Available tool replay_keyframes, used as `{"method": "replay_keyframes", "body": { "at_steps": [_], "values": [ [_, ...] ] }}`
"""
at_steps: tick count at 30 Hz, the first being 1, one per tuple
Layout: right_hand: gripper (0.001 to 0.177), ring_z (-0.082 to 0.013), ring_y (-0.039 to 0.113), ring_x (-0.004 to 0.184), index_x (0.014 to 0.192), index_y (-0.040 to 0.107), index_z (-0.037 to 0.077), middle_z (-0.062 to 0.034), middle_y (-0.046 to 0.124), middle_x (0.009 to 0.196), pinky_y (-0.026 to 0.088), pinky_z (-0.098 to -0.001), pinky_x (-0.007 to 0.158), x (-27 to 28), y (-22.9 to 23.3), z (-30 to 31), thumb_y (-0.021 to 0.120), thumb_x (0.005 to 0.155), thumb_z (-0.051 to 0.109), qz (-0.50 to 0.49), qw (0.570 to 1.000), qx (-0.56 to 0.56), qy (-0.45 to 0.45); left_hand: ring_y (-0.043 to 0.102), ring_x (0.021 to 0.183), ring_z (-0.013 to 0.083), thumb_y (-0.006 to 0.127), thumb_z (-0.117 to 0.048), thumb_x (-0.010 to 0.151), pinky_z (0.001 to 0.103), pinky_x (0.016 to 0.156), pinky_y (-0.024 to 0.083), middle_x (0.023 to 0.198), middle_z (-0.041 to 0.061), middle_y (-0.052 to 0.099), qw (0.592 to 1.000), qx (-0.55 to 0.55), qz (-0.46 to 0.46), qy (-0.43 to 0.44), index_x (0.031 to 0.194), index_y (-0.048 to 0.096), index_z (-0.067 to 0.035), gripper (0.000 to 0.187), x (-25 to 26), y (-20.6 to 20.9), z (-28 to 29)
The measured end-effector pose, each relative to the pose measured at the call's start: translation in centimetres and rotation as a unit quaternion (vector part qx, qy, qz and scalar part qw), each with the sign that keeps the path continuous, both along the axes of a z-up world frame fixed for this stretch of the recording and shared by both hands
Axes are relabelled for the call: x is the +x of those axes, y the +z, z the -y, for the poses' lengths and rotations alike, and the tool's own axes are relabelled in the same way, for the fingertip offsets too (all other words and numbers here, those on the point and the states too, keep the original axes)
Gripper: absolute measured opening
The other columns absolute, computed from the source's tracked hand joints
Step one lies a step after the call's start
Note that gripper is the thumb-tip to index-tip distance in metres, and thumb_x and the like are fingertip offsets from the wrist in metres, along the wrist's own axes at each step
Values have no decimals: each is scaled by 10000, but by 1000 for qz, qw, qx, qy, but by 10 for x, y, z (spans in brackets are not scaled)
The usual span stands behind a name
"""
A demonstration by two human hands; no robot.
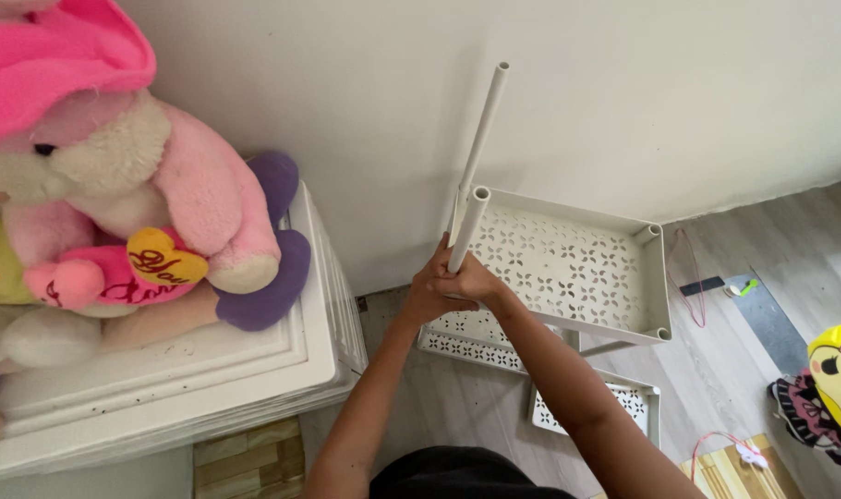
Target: The person assembles a white plastic storage unit by inserting vertical poles into the corners of perforated trays. They connect multiple trays together using the poles to form a multi-tiered structure on the floor.
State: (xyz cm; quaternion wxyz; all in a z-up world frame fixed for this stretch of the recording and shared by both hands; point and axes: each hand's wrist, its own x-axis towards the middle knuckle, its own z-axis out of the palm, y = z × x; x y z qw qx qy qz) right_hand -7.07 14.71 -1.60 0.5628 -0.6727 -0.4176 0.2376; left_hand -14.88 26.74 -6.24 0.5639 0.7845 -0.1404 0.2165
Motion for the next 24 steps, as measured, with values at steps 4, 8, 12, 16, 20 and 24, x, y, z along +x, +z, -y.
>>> {"method": "replay_keyframes", "body": {
  "at_steps": [4, 8, 12, 16, 20, 24],
  "values": [
    [407, -90, 446, 555, 611, 440, 105, 37, 471, 569, 351, -282, 506, -9, 32, -3, 826, 738, 105, -55, 997, -46, -21, 487, 1376, 262, 955, -364, 488, 376, 1079, 485, 1644, 119, 270, 995, -46, -92, -17, 1495, 376, -142, 1182, 0, 5, -4],
    [196, -61, 591, 625, 764, 608, 159, 65, 620, 653, 496, -235, 569, -65, 46, -18, 802, 756, 130, -124, 942, 72, -303, 287, 1571, 323, 924, -309, 745, 437, 1230, 359, 1658, 129, 361, 998, 59, -30, 0, 1450, 524, -126, 831, 13, -14, -4],
    [349, -52, 403, 628, 802, 480, 97, 63, 405, 672, 359, -234, 548, -99, 26, -43, 824, 747, 119, 17, 911, 144, -387, 298, 1642, 315, 829, -257, 919, 457, 1296, 362, 1703, 90, 417, 999, 0, 41, 8, 1540, 499, -117, 717, 12, -43, -1],
    [414, -69, 437, 541, 590, 444, 87, 32, 472, 558, 359, -257, 495, -68, 11, -43, 783, 827, 79, -27, 944, 112, -309, 508, 1430, 287, 770, -335, 904, 438, 1104, 494, 1782, 119, 261, 991, 61, -97, 65, 1542, 457, -167, 729, 3, -37, -9],
    [416, -93, 424, 470, 544, 445, 83, 22, 464, 498, 322, -274, 444, -28, 1, -17, 783, 785, 70, -117, 986, 73, -96, 461, 1404, 336, 944, -401, 577, 451, 1076, 482, 1639, 134, 273, 999, 22, -20, 24, 1508, 357, -134, 1133, -4, -13, -10],
    [357, -103, 400, 473, 569, 509, 66, 7, 472, 516, 297, -280, 454, 1, -5, -3, 769, 807, 128, -110, 987, 40, 107, 535, 1410, 305, 964, -442, 536, 442, 1080, 555, 1675, 130, 327, 998, -45, -47, -14, 1502, 446, -177, 1128, -10, -2, -6]
  ]
}}
